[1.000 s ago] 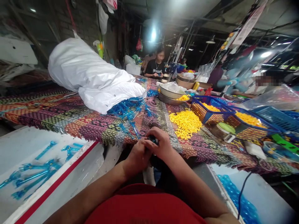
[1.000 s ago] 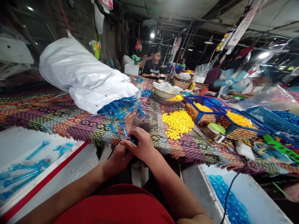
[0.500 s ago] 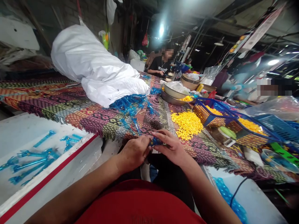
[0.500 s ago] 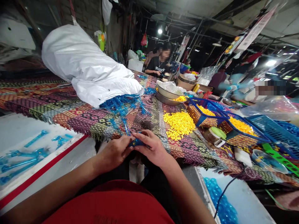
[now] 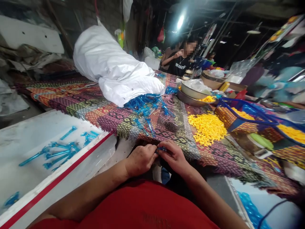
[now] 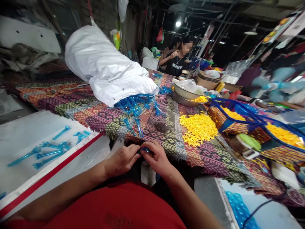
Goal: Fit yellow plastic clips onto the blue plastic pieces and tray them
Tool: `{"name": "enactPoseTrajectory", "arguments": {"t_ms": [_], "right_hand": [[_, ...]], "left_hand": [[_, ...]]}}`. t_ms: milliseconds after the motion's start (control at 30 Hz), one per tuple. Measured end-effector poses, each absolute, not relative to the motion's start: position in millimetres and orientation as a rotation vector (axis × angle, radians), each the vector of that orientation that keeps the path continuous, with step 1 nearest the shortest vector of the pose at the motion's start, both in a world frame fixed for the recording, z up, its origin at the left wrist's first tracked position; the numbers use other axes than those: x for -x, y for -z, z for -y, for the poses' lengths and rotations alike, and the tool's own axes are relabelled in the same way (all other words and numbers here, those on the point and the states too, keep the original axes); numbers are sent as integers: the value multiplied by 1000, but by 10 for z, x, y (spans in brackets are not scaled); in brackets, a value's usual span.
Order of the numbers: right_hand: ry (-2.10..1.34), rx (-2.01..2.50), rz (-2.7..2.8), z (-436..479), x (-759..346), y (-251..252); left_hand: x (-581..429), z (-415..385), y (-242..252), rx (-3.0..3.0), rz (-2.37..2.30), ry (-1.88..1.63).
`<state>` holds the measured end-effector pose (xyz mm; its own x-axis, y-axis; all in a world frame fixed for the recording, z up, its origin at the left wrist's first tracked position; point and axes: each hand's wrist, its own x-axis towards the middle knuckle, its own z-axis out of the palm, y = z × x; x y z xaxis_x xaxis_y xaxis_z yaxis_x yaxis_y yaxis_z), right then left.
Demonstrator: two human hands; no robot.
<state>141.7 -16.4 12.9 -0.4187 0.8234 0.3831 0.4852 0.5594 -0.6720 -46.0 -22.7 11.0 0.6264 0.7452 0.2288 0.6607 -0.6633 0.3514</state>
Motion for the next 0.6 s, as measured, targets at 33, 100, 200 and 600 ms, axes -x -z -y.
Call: {"name": "enactPoseTrajectory", "arguments": {"t_ms": [33, 100, 200, 600], "right_hand": [[-652, 1017, 2095, 165, -1410, -133], [-691, 976, 2115, 176, -1404, -155], [-657, 997, 2079, 205, -1378, -136], [-991, 1096, 1424, -55, -1780, -49]], "left_hand": [[492, 242, -113, -2603, -1164, -525], [523, 274, -125, -2588, -1168, -528], [472, 325, -97, -2569, -1124, -555], [2221, 22, 171, -1723, -2374, -878]]}}
